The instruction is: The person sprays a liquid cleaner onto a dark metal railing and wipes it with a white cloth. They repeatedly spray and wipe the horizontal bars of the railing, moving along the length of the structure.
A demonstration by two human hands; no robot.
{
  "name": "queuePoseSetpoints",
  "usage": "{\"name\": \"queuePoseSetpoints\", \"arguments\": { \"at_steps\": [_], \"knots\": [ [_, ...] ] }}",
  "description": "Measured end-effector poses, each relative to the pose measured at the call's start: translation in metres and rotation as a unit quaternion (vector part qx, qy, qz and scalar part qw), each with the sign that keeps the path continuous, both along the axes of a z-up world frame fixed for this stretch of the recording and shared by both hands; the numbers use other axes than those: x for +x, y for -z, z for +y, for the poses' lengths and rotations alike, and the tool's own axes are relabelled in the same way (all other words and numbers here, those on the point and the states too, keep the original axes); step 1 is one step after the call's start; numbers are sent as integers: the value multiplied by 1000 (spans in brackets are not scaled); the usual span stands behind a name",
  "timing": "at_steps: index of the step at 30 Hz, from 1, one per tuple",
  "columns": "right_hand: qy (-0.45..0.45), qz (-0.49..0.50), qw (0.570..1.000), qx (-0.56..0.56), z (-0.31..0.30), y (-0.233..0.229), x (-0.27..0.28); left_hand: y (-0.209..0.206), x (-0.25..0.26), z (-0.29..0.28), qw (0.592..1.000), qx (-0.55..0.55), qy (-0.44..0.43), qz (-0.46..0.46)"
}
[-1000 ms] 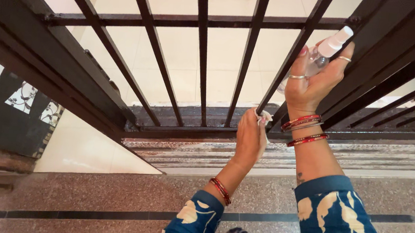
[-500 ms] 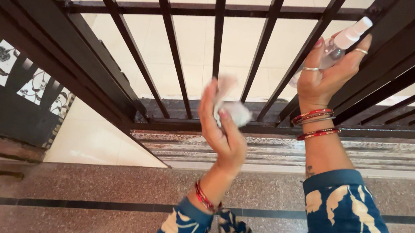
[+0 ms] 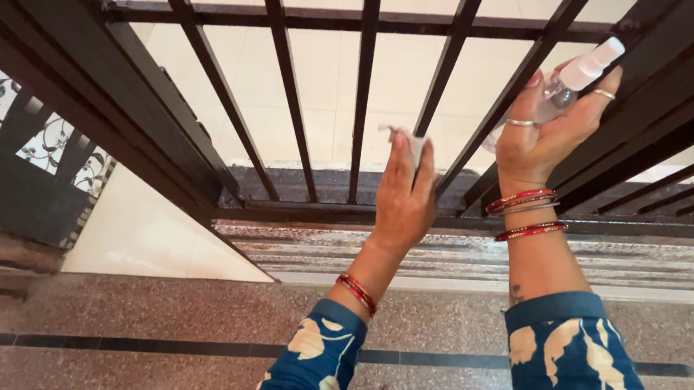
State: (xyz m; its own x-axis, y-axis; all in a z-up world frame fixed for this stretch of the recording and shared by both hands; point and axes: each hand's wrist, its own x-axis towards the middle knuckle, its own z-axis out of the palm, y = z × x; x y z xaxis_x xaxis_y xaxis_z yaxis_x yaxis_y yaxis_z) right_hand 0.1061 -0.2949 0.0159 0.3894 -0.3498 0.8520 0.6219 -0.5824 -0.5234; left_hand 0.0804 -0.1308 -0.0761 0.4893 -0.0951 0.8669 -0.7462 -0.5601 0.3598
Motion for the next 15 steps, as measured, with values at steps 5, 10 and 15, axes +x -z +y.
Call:
{"name": "queuePoseSetpoints", "arguments": {
  "at_steps": [5,10,15],
  "knots": [
    [0,-3,1000,-7,-2,1,1,36,-26,16,995,38,14,93],
    [2,-10,1000,-16,-2,0,2,47,-50,46,987,82,44,129],
    [20,3,1000,-24,-3,-3,0,22,-59,64,981,-129,59,135]
  ]
}}
